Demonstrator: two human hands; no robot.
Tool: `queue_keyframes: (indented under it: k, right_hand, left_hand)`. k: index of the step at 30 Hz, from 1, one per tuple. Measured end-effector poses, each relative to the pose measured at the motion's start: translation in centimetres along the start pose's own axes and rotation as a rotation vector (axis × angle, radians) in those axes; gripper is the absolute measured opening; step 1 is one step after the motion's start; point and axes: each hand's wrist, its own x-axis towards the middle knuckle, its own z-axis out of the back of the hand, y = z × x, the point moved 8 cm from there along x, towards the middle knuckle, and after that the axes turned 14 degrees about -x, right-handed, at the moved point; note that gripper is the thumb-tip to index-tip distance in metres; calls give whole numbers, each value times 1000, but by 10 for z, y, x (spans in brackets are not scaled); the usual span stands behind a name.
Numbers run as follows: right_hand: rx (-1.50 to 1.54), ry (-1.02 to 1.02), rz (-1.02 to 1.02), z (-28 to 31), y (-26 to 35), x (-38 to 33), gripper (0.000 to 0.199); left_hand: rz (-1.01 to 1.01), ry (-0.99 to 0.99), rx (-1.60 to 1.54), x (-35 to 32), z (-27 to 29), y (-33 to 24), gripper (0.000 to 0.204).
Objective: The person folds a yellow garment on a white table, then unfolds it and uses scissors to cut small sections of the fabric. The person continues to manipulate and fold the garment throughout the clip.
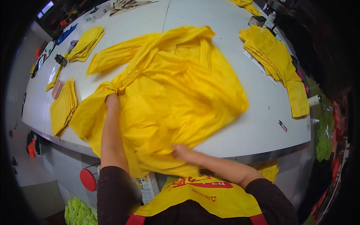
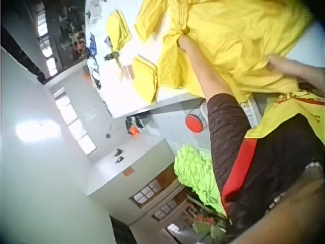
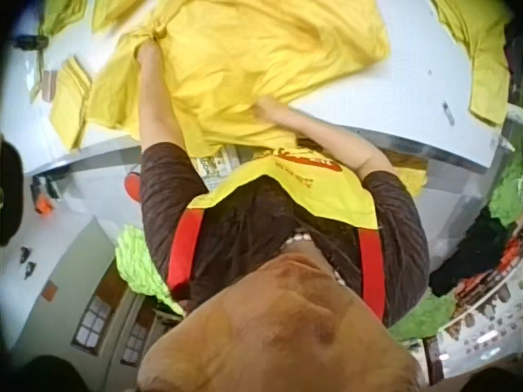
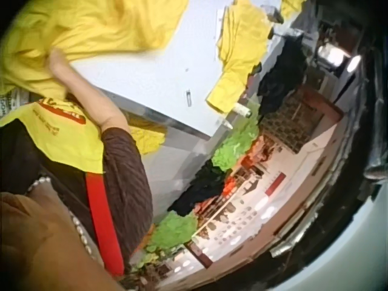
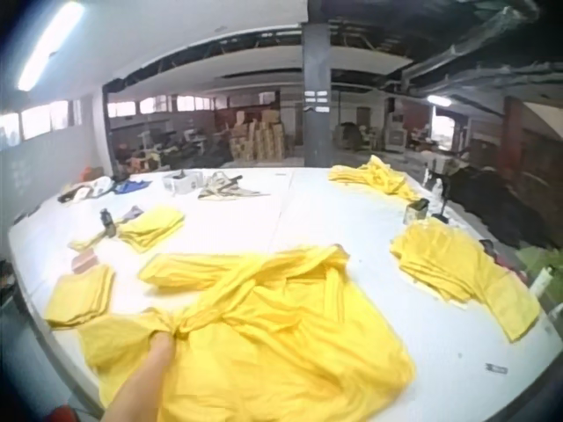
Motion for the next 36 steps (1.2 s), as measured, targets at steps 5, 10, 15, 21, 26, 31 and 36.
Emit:
queue_keyframes:
  k: [5, 10, 15, 21, 26, 31, 36]
  right_hand:
    - [-901, -496, 395, 55, 147, -38, 13]
    - [-1073, -788, -346, 203, 78, -46, 42]
    - [-124, -897, -61, 239, 32, -111, 25]
    - [773, -1236, 409, 244, 3, -391, 51]
    - [848, -1172, -1034, 39, -188, -485, 30]
    - [-122, -834, -754, 176, -58, -320, 28]
    - [-458, -1068, -532, 289, -11, -130, 51]
  left_hand:
    - [-8, 8, -62, -9, 22, -7, 27]
    - [-16, 66, -864, -23, 29, -5, 22]
    - [-27, 123, -1194, -24, 33, 2, 14]
    - [10, 174, -1621, -26, 48, 9, 27]
    - [106, 240, -1550, -26, 27, 14, 29]
    - [448, 453, -1443, -39, 4, 33, 27]
    - [403, 484, -1319, -46, 17, 21, 25]
